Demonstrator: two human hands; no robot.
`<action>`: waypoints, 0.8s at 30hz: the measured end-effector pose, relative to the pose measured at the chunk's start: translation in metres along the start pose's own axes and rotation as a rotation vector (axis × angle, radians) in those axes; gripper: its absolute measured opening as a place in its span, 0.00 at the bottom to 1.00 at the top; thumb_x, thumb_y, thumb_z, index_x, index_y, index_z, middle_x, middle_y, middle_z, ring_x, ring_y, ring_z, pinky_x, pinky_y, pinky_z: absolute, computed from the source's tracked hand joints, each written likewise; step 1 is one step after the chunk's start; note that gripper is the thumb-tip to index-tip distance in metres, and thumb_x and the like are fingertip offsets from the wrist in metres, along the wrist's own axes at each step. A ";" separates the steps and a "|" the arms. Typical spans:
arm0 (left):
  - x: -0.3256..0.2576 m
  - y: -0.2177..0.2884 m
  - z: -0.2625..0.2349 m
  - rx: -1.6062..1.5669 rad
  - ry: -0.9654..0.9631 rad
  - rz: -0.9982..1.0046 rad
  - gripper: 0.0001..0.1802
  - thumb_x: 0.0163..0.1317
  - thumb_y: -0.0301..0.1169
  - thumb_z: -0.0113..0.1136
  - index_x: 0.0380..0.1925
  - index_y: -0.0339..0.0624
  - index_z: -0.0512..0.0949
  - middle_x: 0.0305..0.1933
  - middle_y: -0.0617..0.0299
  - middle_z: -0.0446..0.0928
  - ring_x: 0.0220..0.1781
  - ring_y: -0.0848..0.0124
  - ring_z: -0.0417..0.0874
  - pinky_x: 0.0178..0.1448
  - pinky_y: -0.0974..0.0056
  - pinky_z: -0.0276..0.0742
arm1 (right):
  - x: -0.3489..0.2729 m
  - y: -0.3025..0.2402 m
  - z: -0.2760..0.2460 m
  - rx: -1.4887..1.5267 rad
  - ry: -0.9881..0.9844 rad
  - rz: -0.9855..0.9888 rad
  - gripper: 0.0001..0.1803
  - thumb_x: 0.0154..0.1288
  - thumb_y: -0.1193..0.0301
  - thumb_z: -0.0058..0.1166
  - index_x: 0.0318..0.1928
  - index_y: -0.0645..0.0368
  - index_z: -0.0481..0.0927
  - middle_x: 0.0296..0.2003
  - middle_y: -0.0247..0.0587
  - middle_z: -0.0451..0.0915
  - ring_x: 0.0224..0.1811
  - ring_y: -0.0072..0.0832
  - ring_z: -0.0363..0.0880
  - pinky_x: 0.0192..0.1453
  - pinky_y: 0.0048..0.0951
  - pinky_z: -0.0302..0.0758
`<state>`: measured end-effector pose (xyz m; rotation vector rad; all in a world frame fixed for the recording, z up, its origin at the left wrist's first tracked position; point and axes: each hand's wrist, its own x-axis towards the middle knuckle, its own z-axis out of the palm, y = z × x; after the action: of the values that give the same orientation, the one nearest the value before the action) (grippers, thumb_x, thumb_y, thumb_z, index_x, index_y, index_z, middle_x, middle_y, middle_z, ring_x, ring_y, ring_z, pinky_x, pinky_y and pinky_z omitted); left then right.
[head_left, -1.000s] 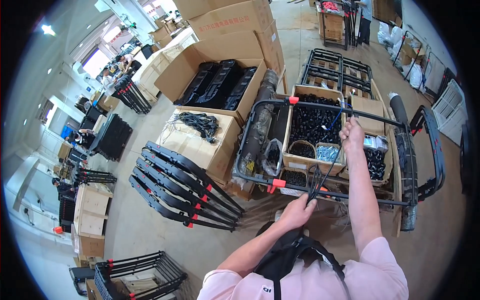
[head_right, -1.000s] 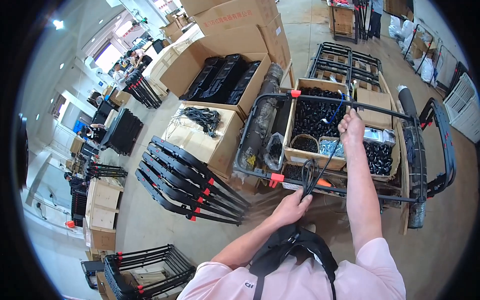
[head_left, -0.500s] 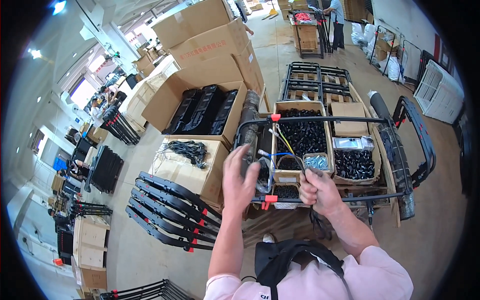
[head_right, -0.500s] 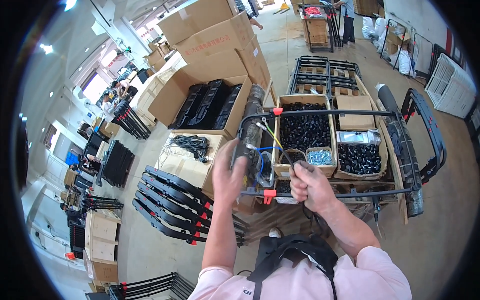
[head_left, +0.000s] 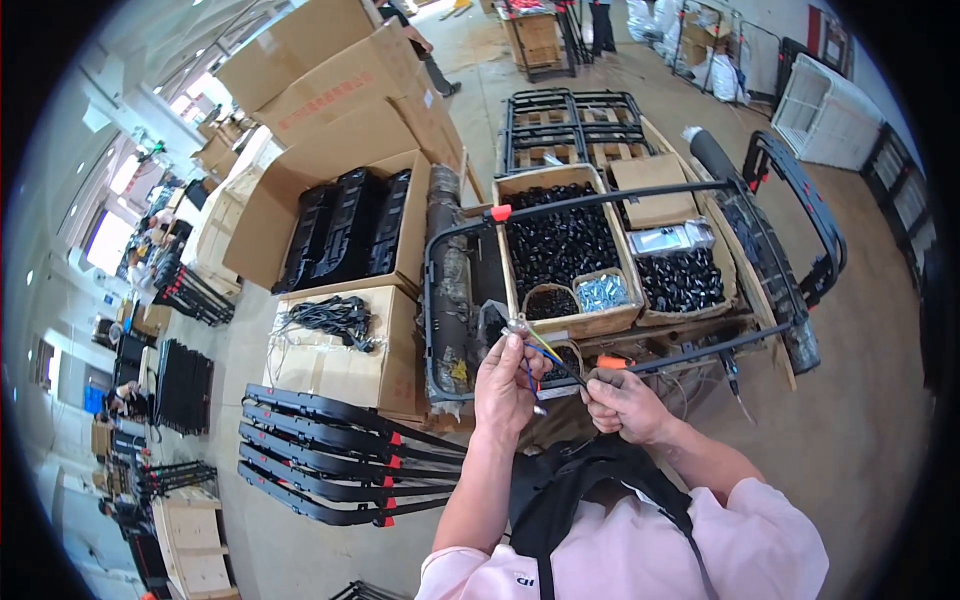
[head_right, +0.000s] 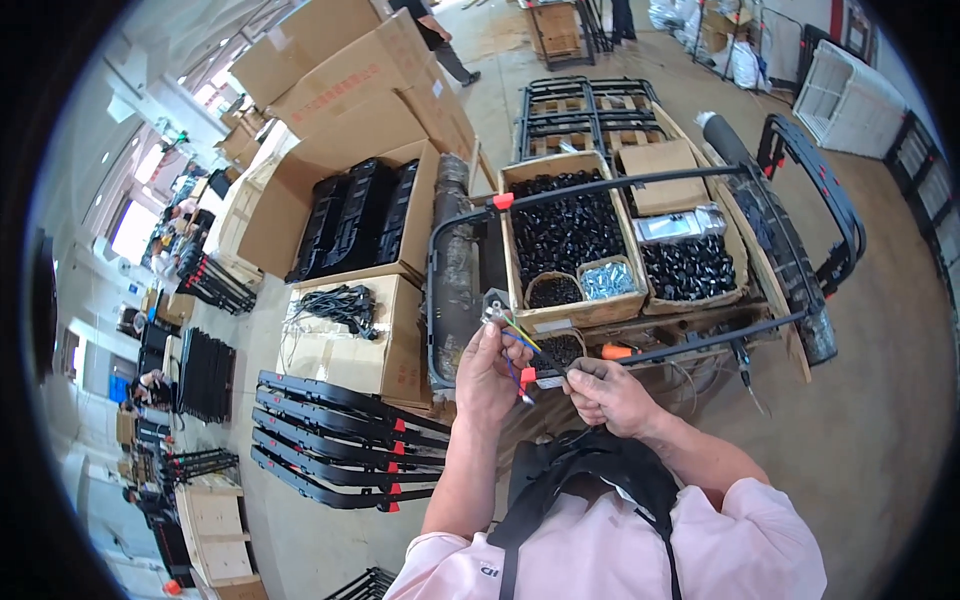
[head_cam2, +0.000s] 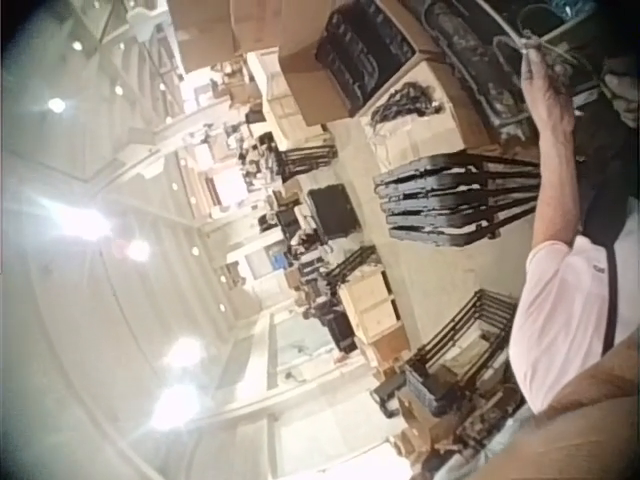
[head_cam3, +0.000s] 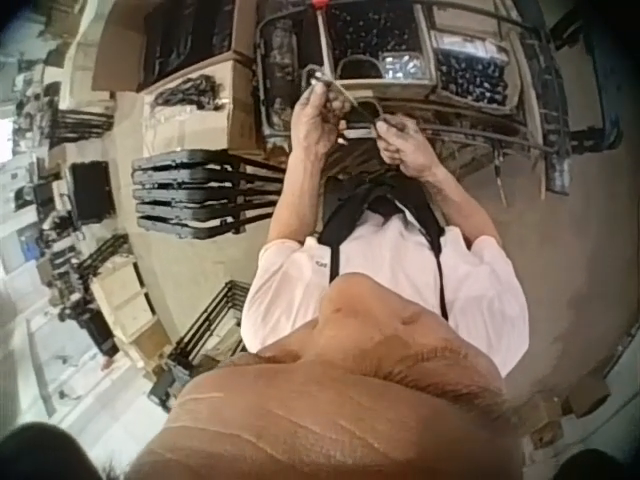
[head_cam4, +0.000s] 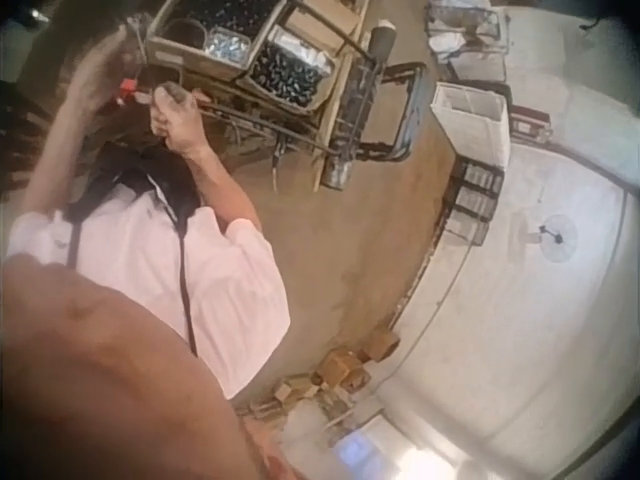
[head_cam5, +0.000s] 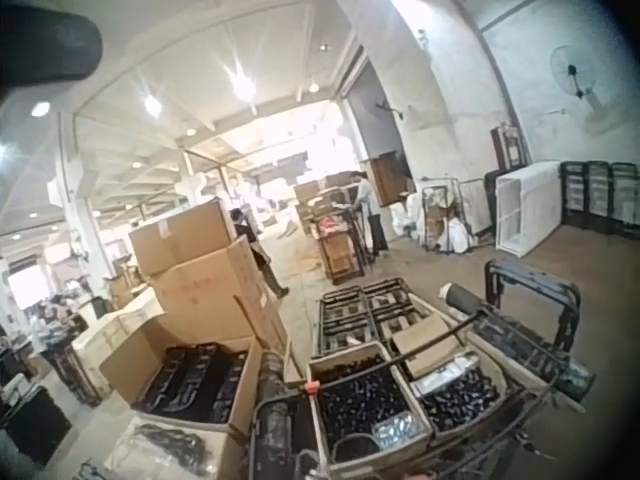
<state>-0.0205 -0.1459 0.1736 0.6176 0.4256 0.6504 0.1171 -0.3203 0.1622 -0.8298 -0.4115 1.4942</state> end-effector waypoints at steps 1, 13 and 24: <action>-0.002 0.000 0.002 0.044 0.048 -0.004 0.20 0.79 0.40 0.62 0.60 0.35 0.78 0.35 0.67 0.75 0.36 0.75 0.77 0.47 0.64 0.80 | 0.000 0.008 -0.003 0.010 0.031 -0.016 0.14 0.85 0.60 0.51 0.43 0.58 0.77 0.22 0.21 0.63 0.20 0.11 0.56 0.24 0.19 0.55; -0.033 -0.014 -0.062 0.483 0.082 -0.098 0.16 0.80 0.36 0.61 0.52 0.31 0.83 0.38 0.62 0.82 0.35 0.75 0.80 0.44 0.69 0.78 | 0.003 0.074 -0.048 -0.621 -0.012 -0.037 0.19 0.82 0.55 0.55 0.47 0.61 0.82 0.32 0.29 0.79 0.34 0.20 0.75 0.42 0.29 0.74; -0.065 -0.052 -0.150 0.405 0.164 -0.427 0.15 0.81 0.39 0.59 0.53 0.39 0.82 0.40 0.63 0.82 0.39 0.72 0.81 0.44 0.66 0.78 | 0.024 0.143 -0.079 -0.988 -0.212 0.065 0.22 0.79 0.54 0.55 0.55 0.61 0.84 0.46 0.48 0.88 0.51 0.41 0.86 0.58 0.41 0.79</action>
<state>-0.1265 -0.1630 0.0403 0.8271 0.8282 0.2033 0.0738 -0.3320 0.0034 -1.4501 -1.3505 1.4106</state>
